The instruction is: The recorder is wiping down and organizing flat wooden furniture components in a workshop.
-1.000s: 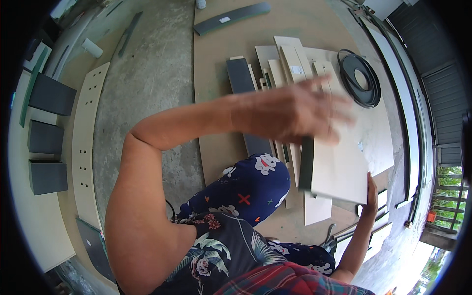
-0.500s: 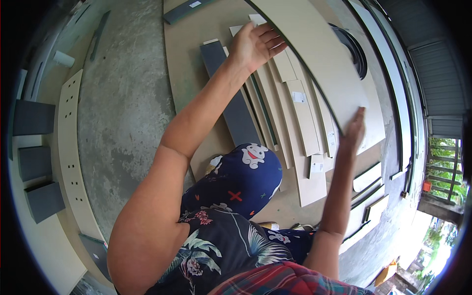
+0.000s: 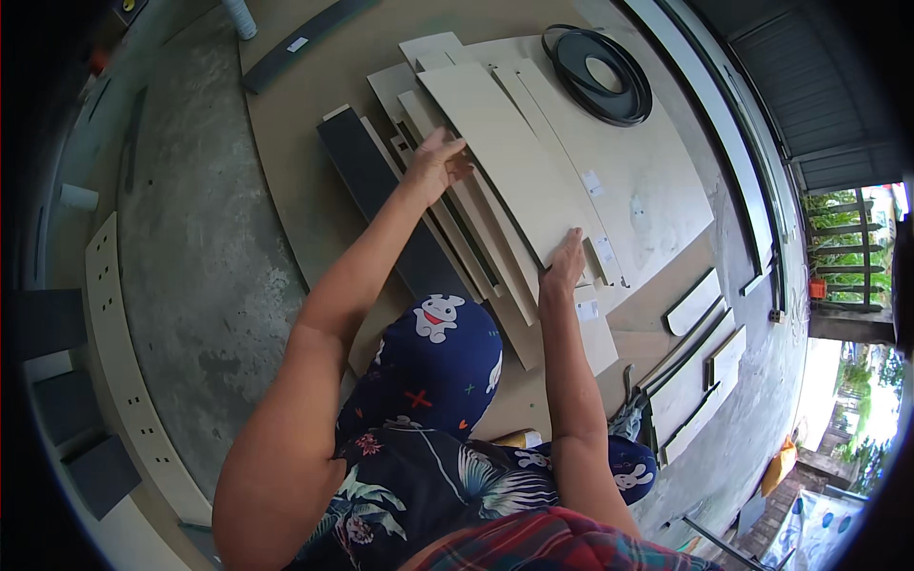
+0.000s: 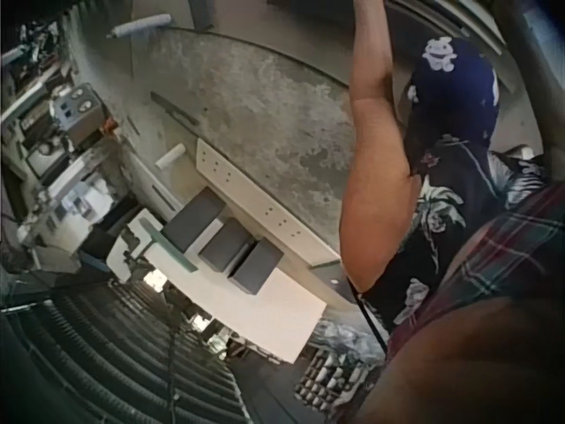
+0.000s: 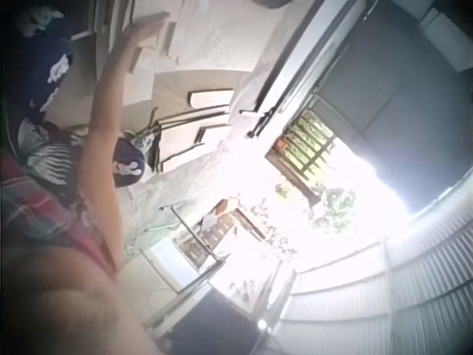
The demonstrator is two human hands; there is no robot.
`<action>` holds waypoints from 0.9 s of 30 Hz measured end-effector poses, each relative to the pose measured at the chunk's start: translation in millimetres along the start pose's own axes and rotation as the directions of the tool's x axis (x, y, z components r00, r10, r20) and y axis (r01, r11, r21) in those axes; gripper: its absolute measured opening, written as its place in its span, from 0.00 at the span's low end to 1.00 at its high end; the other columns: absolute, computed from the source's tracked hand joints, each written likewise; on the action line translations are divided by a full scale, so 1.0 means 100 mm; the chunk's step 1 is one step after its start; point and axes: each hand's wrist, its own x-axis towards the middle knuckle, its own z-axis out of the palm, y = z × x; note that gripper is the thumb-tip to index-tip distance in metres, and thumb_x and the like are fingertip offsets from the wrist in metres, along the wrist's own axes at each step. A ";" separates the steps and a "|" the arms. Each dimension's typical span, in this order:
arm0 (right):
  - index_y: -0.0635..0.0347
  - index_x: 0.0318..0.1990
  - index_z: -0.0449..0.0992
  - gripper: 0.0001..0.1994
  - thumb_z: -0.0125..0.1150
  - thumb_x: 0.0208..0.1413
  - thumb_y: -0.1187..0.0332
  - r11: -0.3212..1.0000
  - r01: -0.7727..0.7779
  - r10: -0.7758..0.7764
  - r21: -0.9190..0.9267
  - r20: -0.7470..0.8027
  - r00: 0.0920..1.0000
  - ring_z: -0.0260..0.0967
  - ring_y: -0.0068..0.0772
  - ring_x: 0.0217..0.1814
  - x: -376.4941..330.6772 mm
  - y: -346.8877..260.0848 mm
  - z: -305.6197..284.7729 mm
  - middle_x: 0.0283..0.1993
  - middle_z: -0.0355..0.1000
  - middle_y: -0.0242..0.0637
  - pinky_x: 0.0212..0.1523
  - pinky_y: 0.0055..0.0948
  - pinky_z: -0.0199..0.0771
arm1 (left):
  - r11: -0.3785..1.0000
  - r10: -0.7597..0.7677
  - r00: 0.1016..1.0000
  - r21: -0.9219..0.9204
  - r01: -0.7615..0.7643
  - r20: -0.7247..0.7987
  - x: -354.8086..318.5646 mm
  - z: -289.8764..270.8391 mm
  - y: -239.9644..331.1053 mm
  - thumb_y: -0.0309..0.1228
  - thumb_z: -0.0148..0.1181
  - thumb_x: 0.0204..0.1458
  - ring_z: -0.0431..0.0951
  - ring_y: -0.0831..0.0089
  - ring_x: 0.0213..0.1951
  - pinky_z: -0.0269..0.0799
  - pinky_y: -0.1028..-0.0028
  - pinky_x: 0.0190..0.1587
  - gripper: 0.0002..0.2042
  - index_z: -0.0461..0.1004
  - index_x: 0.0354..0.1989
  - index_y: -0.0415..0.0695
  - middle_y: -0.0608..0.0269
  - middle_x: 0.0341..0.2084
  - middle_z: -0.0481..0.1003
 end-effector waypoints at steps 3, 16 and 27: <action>0.65 0.38 0.69 0.20 0.45 0.62 0.53 0.977 0.105 -0.093 0.184 -0.074 0.993 0.65 0.29 0.34 0.29 -0.05 -0.09 0.33 0.66 0.35 0.34 0.28 0.67 | 0.998 -0.033 0.999 0.054 0.035 -0.042 -0.06 0.30 -0.21 0.31 0.57 0.53 0.77 0.72 0.38 0.73 0.76 0.37 0.28 0.56 0.62 0.45 0.60 0.41 0.74; 0.65 0.43 0.70 0.20 0.51 0.60 0.53 0.983 0.112 -0.069 0.144 -0.275 0.959 0.67 0.33 0.43 1.38 -0.04 0.00 0.43 0.70 0.38 0.43 0.30 0.68 | 0.951 -0.267 0.955 0.125 0.283 -0.129 -0.58 -0.15 -0.77 0.34 0.53 0.55 0.75 0.73 0.41 0.69 0.75 0.43 0.25 0.57 0.60 0.39 0.59 0.46 0.73; 0.60 0.31 0.65 0.17 0.48 0.61 0.54 0.982 0.110 -0.058 0.155 -0.304 0.951 0.59 0.25 0.27 1.22 -0.17 0.09 0.28 0.62 0.31 0.30 0.26 0.63 | 0.955 -0.255 0.951 0.106 0.276 -0.173 -0.51 -0.23 -0.77 0.35 0.52 0.57 0.76 0.77 0.41 0.69 0.78 0.43 0.19 0.63 0.55 0.42 0.62 0.42 0.75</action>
